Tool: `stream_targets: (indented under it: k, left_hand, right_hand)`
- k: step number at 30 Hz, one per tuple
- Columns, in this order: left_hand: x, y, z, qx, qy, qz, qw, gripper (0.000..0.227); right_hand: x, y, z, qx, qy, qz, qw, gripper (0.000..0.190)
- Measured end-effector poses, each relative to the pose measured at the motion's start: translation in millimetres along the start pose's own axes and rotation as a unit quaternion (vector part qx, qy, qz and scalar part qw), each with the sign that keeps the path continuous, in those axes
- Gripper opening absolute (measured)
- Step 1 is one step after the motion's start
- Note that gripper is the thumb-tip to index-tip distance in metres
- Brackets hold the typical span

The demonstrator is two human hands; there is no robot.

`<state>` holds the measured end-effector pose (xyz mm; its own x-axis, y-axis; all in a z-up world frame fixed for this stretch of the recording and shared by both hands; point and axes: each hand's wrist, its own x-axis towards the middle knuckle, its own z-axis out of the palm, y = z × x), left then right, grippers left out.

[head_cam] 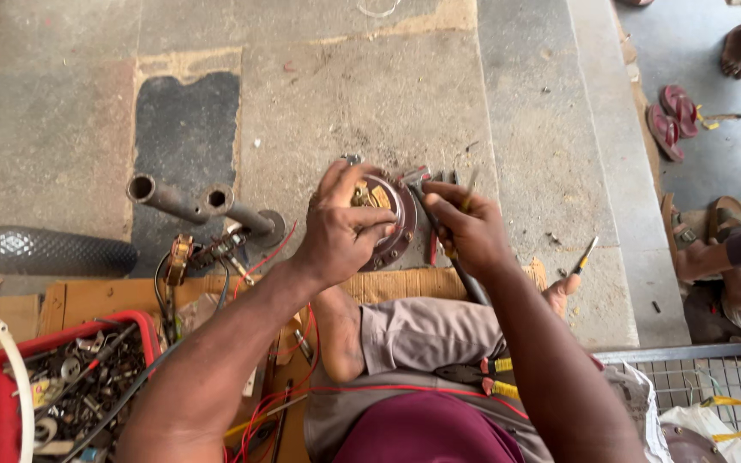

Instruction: The person works on a ceiling fan motor by hand, stripping wires with a tool, connecting them to a capacitor, and securing connections with a screwdriver.

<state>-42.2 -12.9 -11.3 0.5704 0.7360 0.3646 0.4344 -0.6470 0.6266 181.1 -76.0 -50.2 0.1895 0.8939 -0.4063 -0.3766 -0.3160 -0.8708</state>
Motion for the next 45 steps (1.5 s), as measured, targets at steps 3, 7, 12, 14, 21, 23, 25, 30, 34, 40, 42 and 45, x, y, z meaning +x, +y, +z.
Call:
stream_targets:
  k: [3, 7, 12, 14, 21, 23, 25, 30, 34, 40, 42, 45]
  left_hand:
    - [-23.7, -0.7, 3.7, -0.001, 0.033, 0.017, 0.999, 0.020]
    - [-38.1, -1.2, 8.9, -0.026, 0.063, -0.005, 0.998, 0.020]
    - [-41.8, -10.8, 4.8, -0.054, 0.043, -0.004, 0.998, 0.020]
    - [-44.3, -15.6, 3.2, -0.071, 0.034, -0.007, 0.997, 0.020]
    - [-55.9, -15.6, 17.9, -0.055, 0.070, 0.001, 0.996, 0.015]
    - [-54.8, -15.8, 19.5, -0.045, 0.092, 0.011, 0.995, 0.014]
    - [-52.0, -19.8, 16.6, -0.064, 0.102, -0.032, 0.992, 0.015]
    - [-48.0, -21.4, 18.4, -0.077, 0.136, -0.044, 0.987, 0.015]
    - [-45.8, -20.6, 22.8, -0.069, 0.165, -0.030, 0.983, 0.010]
    - [-38.8, -21.0, 27.0, -0.044, 0.190, -0.031, 0.980, 0.009]
    - [-39.6, -21.1, 26.5, -0.064, 0.188, -0.050, 0.979, 0.011]
    - [-37.3, -19.5, 27.0, -0.082, 0.196, -0.069, 0.975, 0.012]
  right_hand:
    - [1.8, 0.0, 17.2, -0.176, -0.045, -0.102, 0.978, 0.037]
    - [1.8, -2.9, 48.9, -0.309, -0.088, -0.301, 0.898, 0.045]
    - [7.6, -0.8, 57.7, -0.385, -0.073, -0.393, 0.832, 0.039]
    - [12.3, -1.4, 57.5, -0.391, -0.082, -0.363, 0.842, 0.033]
    - [14.4, -27.0, 77.4, -0.439, -0.053, -0.336, 0.832, 0.024]
    - [9.6, -38.6, 84.8, -0.461, -0.035, -0.118, 0.879, 0.025]
    - [10.7, -50.9, 86.9, -0.441, -0.047, -0.029, 0.896, 0.025]
    - [7.1, -45.4, 52.1, -0.363, -0.034, 0.016, 0.931, 0.042]
    - [-12.3, -23.9, 7.5, -0.229, 0.005, -0.013, 0.973, 0.055]
    - [-37.6, 13.4, -2.7, -0.167, 0.015, 0.027, 0.985, 0.042]
    - [-37.9, 23.7, -5.3, -0.112, -0.002, -0.021, 0.993, 0.034]
    - [-37.4, 31.4, -2.1, -0.105, 0.015, -0.011, 0.994, 0.026]
